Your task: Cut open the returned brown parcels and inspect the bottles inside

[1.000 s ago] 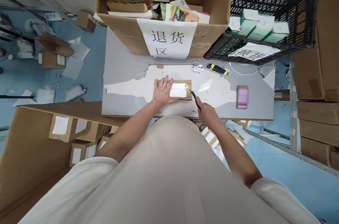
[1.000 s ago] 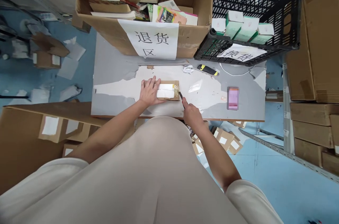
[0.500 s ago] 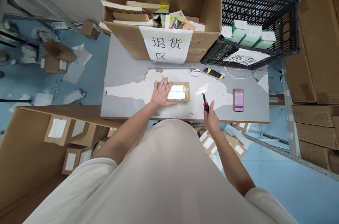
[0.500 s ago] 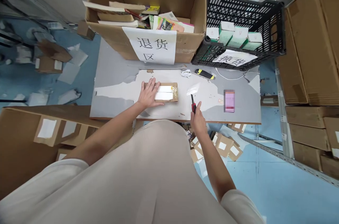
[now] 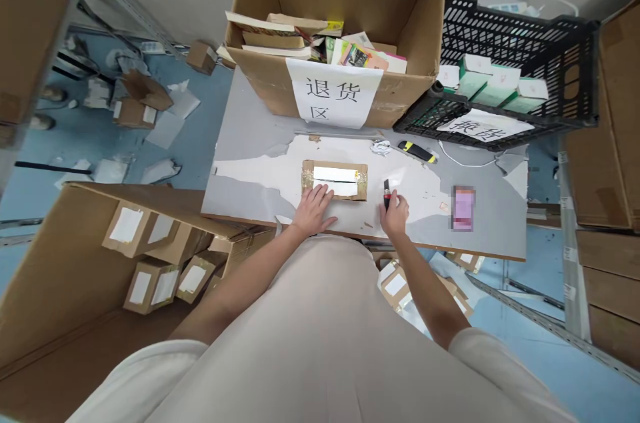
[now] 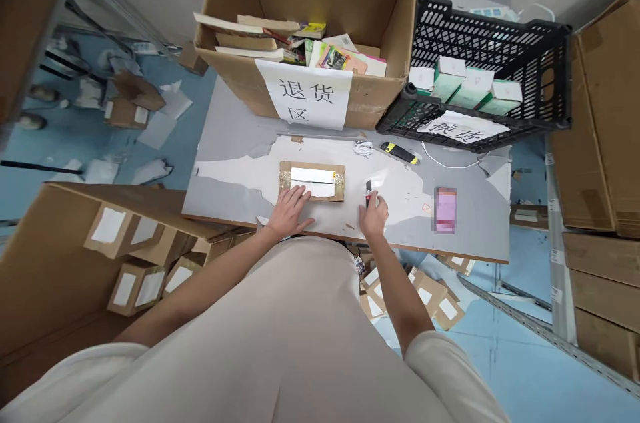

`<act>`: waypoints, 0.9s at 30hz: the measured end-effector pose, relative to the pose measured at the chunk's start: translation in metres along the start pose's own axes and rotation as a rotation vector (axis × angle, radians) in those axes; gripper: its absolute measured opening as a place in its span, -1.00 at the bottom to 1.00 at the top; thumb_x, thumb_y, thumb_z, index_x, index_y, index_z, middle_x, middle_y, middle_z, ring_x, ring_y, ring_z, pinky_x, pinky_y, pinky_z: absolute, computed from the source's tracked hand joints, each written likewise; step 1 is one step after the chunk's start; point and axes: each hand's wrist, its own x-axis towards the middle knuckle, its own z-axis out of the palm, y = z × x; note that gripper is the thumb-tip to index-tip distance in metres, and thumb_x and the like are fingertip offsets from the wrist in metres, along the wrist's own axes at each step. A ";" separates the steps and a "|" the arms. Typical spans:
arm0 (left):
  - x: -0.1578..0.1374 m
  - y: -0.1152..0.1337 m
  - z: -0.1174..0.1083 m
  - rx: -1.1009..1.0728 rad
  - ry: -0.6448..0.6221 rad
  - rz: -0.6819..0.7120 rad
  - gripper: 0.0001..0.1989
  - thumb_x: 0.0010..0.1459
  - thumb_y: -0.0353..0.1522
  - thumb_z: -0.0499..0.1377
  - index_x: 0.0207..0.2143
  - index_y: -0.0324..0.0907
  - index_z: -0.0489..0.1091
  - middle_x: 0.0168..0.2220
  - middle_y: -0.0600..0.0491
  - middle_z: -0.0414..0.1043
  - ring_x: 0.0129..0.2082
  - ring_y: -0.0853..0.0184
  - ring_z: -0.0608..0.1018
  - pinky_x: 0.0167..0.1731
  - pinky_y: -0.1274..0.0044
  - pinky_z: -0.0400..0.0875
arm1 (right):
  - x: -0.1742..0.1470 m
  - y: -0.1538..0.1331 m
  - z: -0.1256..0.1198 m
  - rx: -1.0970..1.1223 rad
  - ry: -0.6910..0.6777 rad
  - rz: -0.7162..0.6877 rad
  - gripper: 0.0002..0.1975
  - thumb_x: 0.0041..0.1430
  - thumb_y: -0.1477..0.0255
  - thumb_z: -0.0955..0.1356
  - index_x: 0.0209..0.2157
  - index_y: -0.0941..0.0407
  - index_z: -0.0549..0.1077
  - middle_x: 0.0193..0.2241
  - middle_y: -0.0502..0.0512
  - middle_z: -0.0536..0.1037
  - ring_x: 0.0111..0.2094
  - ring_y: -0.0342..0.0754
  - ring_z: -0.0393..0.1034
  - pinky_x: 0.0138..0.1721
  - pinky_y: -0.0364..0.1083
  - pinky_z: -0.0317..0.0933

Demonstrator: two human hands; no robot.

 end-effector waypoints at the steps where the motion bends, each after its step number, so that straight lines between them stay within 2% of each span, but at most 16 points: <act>1: 0.001 -0.001 0.001 -0.006 -0.005 -0.002 -0.25 0.16 -0.02 0.06 0.25 -0.31 0.11 0.26 -0.27 0.13 0.28 -0.04 0.15 0.25 0.16 -0.07 | 0.009 -0.010 -0.010 0.003 0.009 -0.074 -0.39 0.30 0.26 0.13 0.29 0.28 0.02 0.15 0.49 0.15 0.16 0.25 0.03 0.09 0.15 0.06; 2: 0.001 -0.001 0.001 -0.009 -0.010 -0.004 -0.24 0.14 -0.02 0.07 0.25 -0.31 0.12 0.26 -0.26 0.14 0.28 -0.04 0.15 0.25 0.17 -0.06 | 0.020 -0.023 -0.020 0.008 0.009 -0.173 -0.39 0.31 0.23 0.13 0.30 0.23 0.01 0.20 0.42 0.13 0.20 0.21 -0.01 0.13 0.13 0.03; 4: 0.001 -0.002 0.002 -0.012 -0.021 -0.003 -0.23 0.13 -0.01 0.09 0.26 -0.31 0.11 0.26 -0.25 0.14 0.28 -0.04 0.15 0.25 0.18 -0.06 | 0.044 -0.053 -0.037 -0.027 -0.023 -0.511 -0.39 0.30 0.21 0.15 0.30 0.16 0.03 0.25 0.35 0.09 0.25 0.21 -0.04 0.16 0.15 -0.01; 6: -0.001 -0.003 0.003 -0.007 -0.032 0.005 -0.22 0.12 -0.02 0.10 0.27 -0.29 0.09 0.27 -0.24 0.13 0.29 -0.03 0.14 0.25 0.19 -0.06 | 0.064 -0.083 -0.048 -0.116 -0.100 -0.724 -0.38 0.27 0.23 0.21 0.30 0.13 0.05 0.27 0.34 0.09 0.25 0.23 -0.03 0.17 0.16 -0.02; 8: -0.002 -0.004 0.003 -0.001 -0.041 0.017 -0.21 0.13 -0.04 0.10 0.29 -0.27 0.05 0.28 -0.22 0.11 0.30 -0.01 0.12 0.25 0.19 -0.06 | 0.077 -0.106 -0.053 -0.237 -0.182 -0.803 -0.42 0.27 0.33 0.22 0.29 0.14 0.07 0.24 0.37 0.17 0.21 0.24 0.07 0.15 0.17 0.00; 11: -0.005 -0.006 0.004 0.002 -0.047 0.028 -0.18 0.12 -0.06 0.12 0.32 -0.25 -0.01 0.31 -0.21 0.06 0.32 -0.01 0.08 0.25 0.19 -0.07 | 0.083 -0.120 -0.059 -0.387 -0.259 -0.866 -0.47 0.29 0.51 0.12 0.29 0.22 0.06 0.22 0.45 0.21 0.14 0.22 0.19 0.09 0.16 0.06; 13: -0.006 -0.007 0.004 -0.003 -0.049 0.034 -0.15 0.10 -0.07 0.14 0.33 -0.26 -0.04 0.32 -0.21 0.03 0.33 -0.02 0.06 0.25 0.19 -0.08 | 0.087 -0.120 -0.065 -0.425 -0.311 -0.880 -0.48 0.30 0.55 0.06 0.28 0.24 0.07 0.21 0.47 0.23 0.10 0.20 0.26 0.02 0.10 0.15; 16: -0.006 -0.008 0.004 -0.016 -0.059 0.035 -0.09 0.06 -0.06 0.18 0.34 -0.25 -0.07 0.34 -0.21 -0.01 0.34 -0.03 0.04 0.26 0.18 -0.09 | 0.106 -0.119 -0.076 -0.405 -0.393 -0.763 -0.53 0.31 0.53 0.07 0.22 0.21 0.17 0.03 0.42 0.45 -0.08 0.13 0.42 -0.11 0.02 0.22; 18: -0.006 -0.008 0.004 -0.023 -0.066 0.035 -0.06 0.03 -0.05 0.21 0.34 -0.25 -0.07 0.34 -0.21 -0.02 0.34 -0.04 0.04 0.27 0.17 -0.10 | 0.127 -0.120 -0.079 -0.312 -0.417 -0.690 -0.58 0.34 0.44 0.08 0.15 0.18 0.28 -0.10 0.34 0.54 -0.15 0.10 0.45 -0.14 -0.03 0.22; 21: -0.007 -0.009 0.003 -0.036 -0.067 0.056 -0.06 0.02 -0.07 0.22 0.34 -0.26 -0.07 0.34 -0.22 -0.03 0.34 -0.04 0.03 0.26 0.16 -0.08 | 0.155 -0.122 -0.074 -0.174 -0.397 -0.577 -0.61 0.35 0.27 0.14 0.01 0.15 0.42 -0.14 0.25 0.56 -0.11 0.08 0.42 -0.12 -0.05 0.21; 24: -0.008 -0.013 -0.001 -0.064 -0.042 0.093 -0.12 0.08 -0.14 0.19 0.34 -0.27 -0.10 0.35 -0.24 -0.05 0.35 -0.02 0.02 0.25 0.16 -0.01 | 0.156 -0.120 -0.066 -0.161 -0.268 -0.463 -0.60 0.29 0.29 0.24 0.07 0.18 0.38 -0.03 0.29 0.47 -0.02 0.11 0.34 -0.04 -0.01 0.17; 25: -0.008 -0.016 -0.004 -0.076 -0.023 0.096 -0.15 0.10 -0.17 0.17 0.34 -0.27 -0.10 0.35 -0.25 -0.06 0.35 0.00 0.01 0.24 0.16 0.01 | 0.149 -0.117 -0.064 -0.148 -0.185 -0.469 -0.59 0.29 0.34 0.24 0.11 0.19 0.35 0.04 0.32 0.42 0.03 0.12 0.29 0.00 0.01 0.15; 27: -0.005 -0.028 -0.014 -0.096 0.026 0.073 -0.17 0.12 -0.18 0.16 0.34 -0.27 -0.09 0.35 -0.27 -0.06 0.36 0.00 0.00 0.24 0.16 0.04 | 0.128 -0.111 -0.066 -0.107 -0.042 -0.575 -0.61 0.33 0.42 0.16 0.13 0.19 0.32 0.11 0.33 0.34 0.10 0.12 0.19 0.08 0.05 0.06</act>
